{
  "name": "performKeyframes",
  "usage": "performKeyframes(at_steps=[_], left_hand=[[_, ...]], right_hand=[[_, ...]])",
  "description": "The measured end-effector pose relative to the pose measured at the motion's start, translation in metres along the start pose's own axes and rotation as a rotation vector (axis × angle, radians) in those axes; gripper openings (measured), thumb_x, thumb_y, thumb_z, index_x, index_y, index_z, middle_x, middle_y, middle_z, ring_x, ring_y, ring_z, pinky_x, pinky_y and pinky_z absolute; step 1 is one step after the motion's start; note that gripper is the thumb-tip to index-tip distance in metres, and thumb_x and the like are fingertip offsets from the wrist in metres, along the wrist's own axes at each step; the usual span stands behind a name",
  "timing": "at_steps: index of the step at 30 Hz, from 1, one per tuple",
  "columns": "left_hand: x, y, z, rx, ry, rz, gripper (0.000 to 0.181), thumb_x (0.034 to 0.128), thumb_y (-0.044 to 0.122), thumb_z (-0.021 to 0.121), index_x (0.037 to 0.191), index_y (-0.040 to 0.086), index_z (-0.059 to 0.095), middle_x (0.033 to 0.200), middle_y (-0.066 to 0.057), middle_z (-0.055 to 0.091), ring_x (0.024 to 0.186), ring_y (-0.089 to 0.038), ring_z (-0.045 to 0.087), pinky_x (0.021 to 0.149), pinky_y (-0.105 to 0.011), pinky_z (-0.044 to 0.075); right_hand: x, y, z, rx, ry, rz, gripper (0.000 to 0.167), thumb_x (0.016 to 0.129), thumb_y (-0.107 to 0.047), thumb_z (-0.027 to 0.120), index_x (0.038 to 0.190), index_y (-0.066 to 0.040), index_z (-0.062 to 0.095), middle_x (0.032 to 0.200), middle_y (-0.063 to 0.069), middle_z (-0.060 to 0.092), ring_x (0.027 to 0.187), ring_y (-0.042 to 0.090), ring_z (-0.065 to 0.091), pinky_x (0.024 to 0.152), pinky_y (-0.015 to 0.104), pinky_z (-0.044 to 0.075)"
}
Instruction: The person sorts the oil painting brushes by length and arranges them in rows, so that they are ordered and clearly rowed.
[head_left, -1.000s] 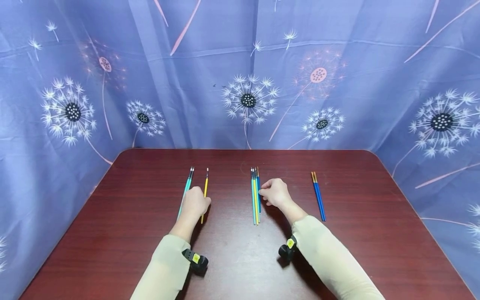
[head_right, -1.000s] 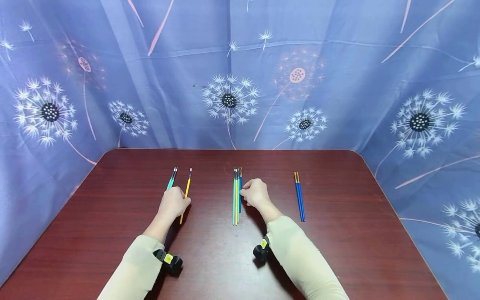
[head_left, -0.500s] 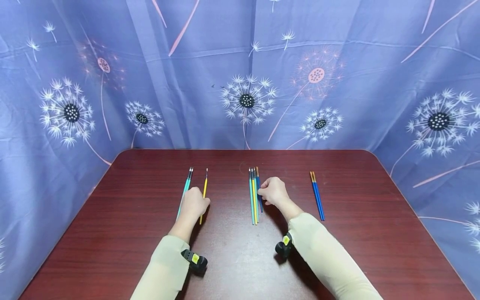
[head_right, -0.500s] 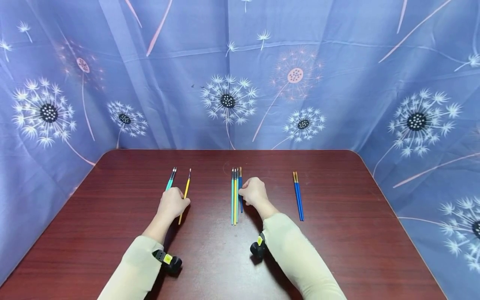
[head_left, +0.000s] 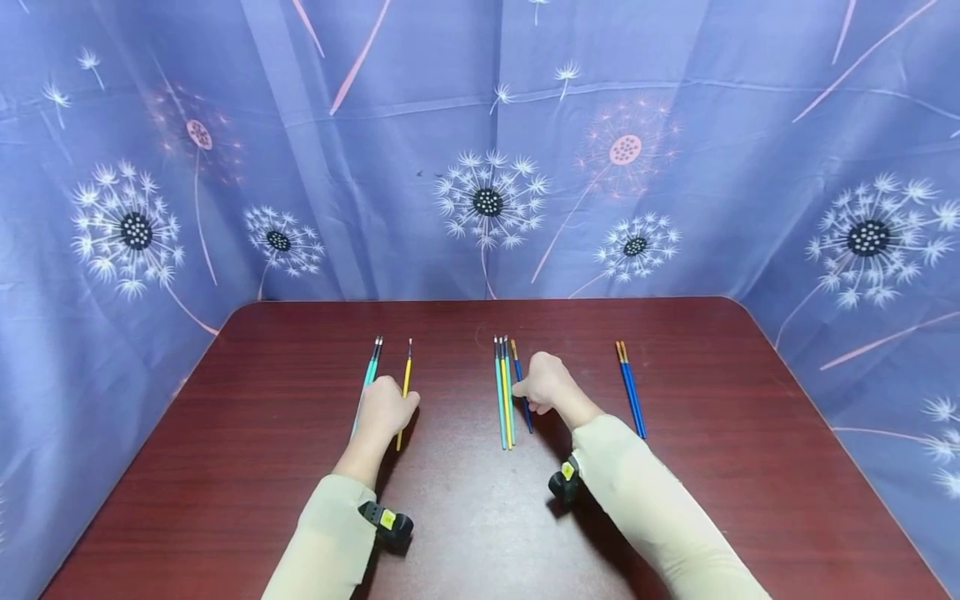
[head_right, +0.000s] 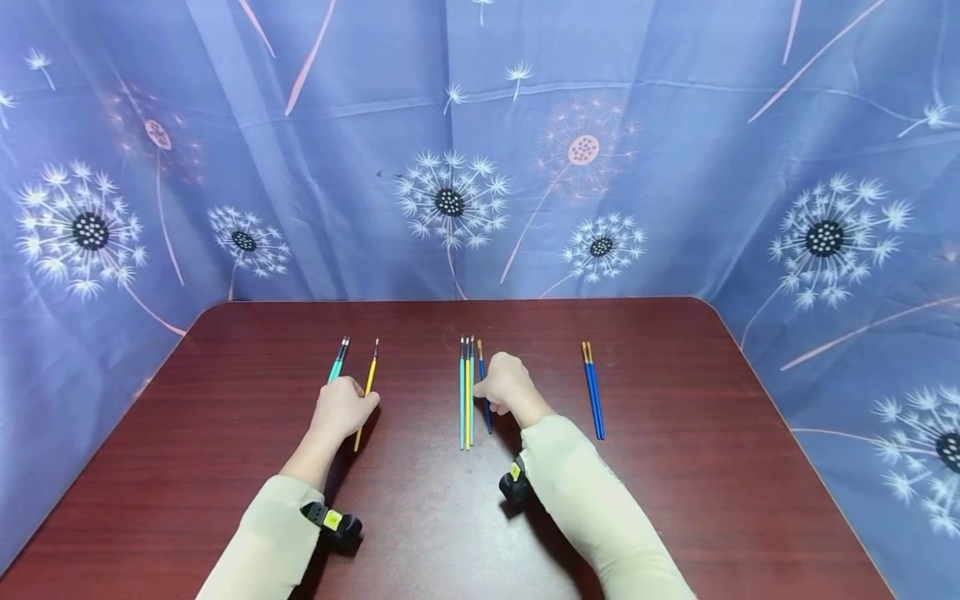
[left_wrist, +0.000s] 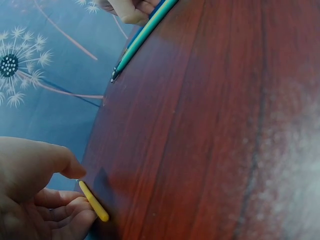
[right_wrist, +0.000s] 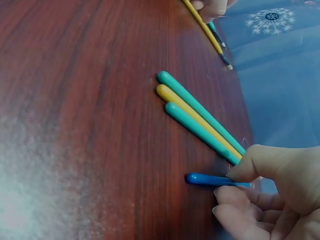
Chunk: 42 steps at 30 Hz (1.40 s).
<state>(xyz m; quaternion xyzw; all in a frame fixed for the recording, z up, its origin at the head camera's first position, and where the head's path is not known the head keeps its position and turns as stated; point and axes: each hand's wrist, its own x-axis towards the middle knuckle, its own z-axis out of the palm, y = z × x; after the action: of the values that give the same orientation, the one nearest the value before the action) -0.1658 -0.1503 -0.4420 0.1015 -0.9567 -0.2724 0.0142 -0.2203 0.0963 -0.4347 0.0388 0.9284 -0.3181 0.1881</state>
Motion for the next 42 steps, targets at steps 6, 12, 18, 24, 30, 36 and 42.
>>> performKeyframes(at_steps=[6, 12, 18, 24, 30, 36, 42], left_hand=[[0.0, -0.002, 0.0, -0.007, 0.011, 0.005, 0.032, 0.0782, 0.021, 0.059, 0.05, 0.013, 0.045, 0.047, 0.001, 0.044, 0.05, -0.019, 0.045, 0.048, -0.027, 0.038], [0.002, -0.007, 0.004, -0.004, 0.015, -0.005, 0.033, 0.0781, 0.022, 0.058, 0.049, 0.014, 0.045, 0.046, 0.002, 0.043, 0.05, -0.018, 0.045, 0.047, -0.026, 0.037], [0.002, -0.008, 0.005, -0.02, 0.025, -0.009, 0.031, 0.0774, 0.022, 0.059, 0.051, 0.013, 0.047, 0.047, 0.001, 0.046, 0.05, -0.018, 0.046, 0.047, -0.027, 0.038], [0.001, -0.007, 0.005, -0.026, 0.041, -0.002, 0.026, 0.0769, 0.023, 0.059, 0.054, 0.011, 0.052, 0.053, -0.002, 0.054, 0.055, -0.021, 0.052, 0.05, -0.029, 0.042], [0.0, -0.006, 0.005, -0.032, 0.04, -0.002, 0.024, 0.077, 0.023, 0.059, 0.058, 0.009, 0.056, 0.058, -0.005, 0.058, 0.059, -0.023, 0.056, 0.055, -0.033, 0.046], [-0.001, -0.003, 0.003, -0.045, 0.059, -0.004, 0.021, 0.0767, 0.023, 0.059, 0.064, 0.006, 0.059, 0.063, -0.007, 0.061, 0.063, -0.025, 0.058, 0.059, -0.035, 0.048], [-0.003, 0.004, 0.001, -0.075, 0.133, 0.026, 0.019, 0.0777, 0.022, 0.058, 0.069, 0.006, 0.057, 0.064, -0.009, 0.061, 0.063, -0.027, 0.058, 0.058, -0.036, 0.048]], right_hand=[[-0.001, -0.002, 0.001, -0.103, -0.017, -0.039, 0.027, 0.079, -0.017, 0.069, 0.06, -0.005, 0.055, 0.049, 0.008, 0.059, 0.044, 0.018, 0.061, 0.044, 0.029, 0.052], [-0.001, -0.009, 0.005, -0.284, -0.02, -0.084, 0.026, 0.077, -0.023, 0.07, 0.062, -0.008, 0.056, 0.044, 0.004, 0.056, 0.038, 0.016, 0.057, 0.04, 0.028, 0.048], [0.0, -0.007, 0.005, -0.279, -0.011, -0.088, 0.026, 0.077, -0.024, 0.07, 0.062, -0.008, 0.056, 0.044, 0.004, 0.057, 0.037, 0.016, 0.058, 0.04, 0.028, 0.049], [-0.002, 0.002, -0.001, -0.128, -0.012, -0.092, 0.03, 0.077, -0.019, 0.067, 0.055, -0.008, 0.05, 0.044, 0.006, 0.056, 0.041, 0.018, 0.06, 0.043, 0.028, 0.051], [-0.004, 0.011, -0.003, 0.044, 0.019, -0.096, 0.026, 0.075, -0.012, 0.063, 0.053, -0.007, 0.05, 0.042, 0.003, 0.051, 0.04, 0.015, 0.059, 0.044, 0.029, 0.053], [-0.006, 0.014, -0.003, 0.178, 0.019, -0.108, 0.015, 0.075, -0.007, 0.065, 0.085, 0.002, 0.058, 0.057, 0.007, 0.059, 0.045, 0.013, 0.059, 0.048, 0.029, 0.054], [-0.008, 0.019, -0.003, 0.276, -0.002, -0.102, 0.025, 0.079, -0.005, 0.064, 0.101, 0.007, 0.058, 0.078, 0.014, 0.068, 0.053, 0.012, 0.064, 0.053, 0.029, 0.056]])
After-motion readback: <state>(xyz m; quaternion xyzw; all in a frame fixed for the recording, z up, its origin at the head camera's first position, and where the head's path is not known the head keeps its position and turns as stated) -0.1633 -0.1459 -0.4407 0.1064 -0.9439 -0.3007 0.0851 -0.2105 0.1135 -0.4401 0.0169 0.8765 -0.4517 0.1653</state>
